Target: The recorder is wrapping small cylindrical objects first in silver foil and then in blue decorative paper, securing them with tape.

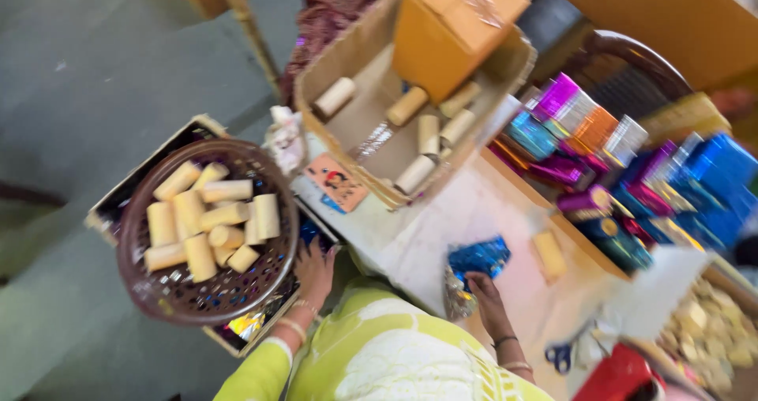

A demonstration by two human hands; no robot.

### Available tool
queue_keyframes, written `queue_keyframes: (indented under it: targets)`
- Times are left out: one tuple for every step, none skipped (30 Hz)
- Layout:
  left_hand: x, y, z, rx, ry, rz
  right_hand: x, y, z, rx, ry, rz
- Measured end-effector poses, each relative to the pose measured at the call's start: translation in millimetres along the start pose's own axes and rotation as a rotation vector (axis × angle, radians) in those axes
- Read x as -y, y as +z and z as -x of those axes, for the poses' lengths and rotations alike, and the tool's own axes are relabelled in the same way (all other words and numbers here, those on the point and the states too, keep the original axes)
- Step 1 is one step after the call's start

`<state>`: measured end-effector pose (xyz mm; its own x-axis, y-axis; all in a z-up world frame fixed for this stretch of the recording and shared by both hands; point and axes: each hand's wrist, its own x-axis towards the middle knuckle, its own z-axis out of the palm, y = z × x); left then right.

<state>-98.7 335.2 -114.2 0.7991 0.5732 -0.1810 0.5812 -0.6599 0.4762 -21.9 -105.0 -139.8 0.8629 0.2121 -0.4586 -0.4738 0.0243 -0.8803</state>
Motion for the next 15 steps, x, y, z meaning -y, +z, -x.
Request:
queue_keyframes:
  targets:
    - [-9, -7, 8, 0.027, 0.039, -0.004, -9, 0, 1, -0.045, -0.004, -0.016]
    - [-17, -13, 15, -0.03, 0.147, -0.003, -19, -1, 1, -0.09, -0.089, 0.064]
    - [-25, -22, 20, -0.082, 0.257, 0.005, -25, -1, 3, -0.142, -0.167, 0.15]
    - [-37, -31, 23, -0.049, 0.299, 0.008, -26, 5, 13, -0.194, -0.164, 0.139]
    - [-48, -40, 25, -0.091, 0.424, 0.041, -26, 12, 18, -0.284, -0.198, 0.26]
    - [-58, -50, 27, -0.133, 0.548, 0.078, -26, 19, 22, -0.375, -0.225, 0.383]
    - [-66, -43, 24, -0.116, 0.578, 0.081, -21, 24, 31, -0.408, -0.222, 0.371]
    - [-73, -37, 22, -0.04, 0.695, 0.079, -15, 29, 40, -0.467, -0.331, 0.667]
    - [-80, -31, 21, 0.028, 0.804, 0.074, -8, 34, 45, -0.508, -0.436, 0.97]
    - [-97, -29, 21, 0.037, 0.826, 0.075, -6, 33, 48, -0.532, -0.431, 0.964]
    - [-112, -30, 23, 0.135, 0.926, 0.126, -5, 36, 55, -0.552, -0.441, 1.026]
    - [-126, -30, 25, 0.236, 1.024, 0.177, -5, 39, 62, -0.572, -0.45, 1.089]
    - [-139, -22, 28, 0.249, 1.04, 0.175, -3, 39, 63, -0.59, -0.439, 1.083]
    - [-152, -14, 31, 0.327, 1.116, 0.153, -2, 38, 64, -0.571, -0.444, 1.063]
    - [-166, -6, 35, 0.405, 1.191, 0.133, 1, 36, 66, -0.552, -0.449, 1.046]
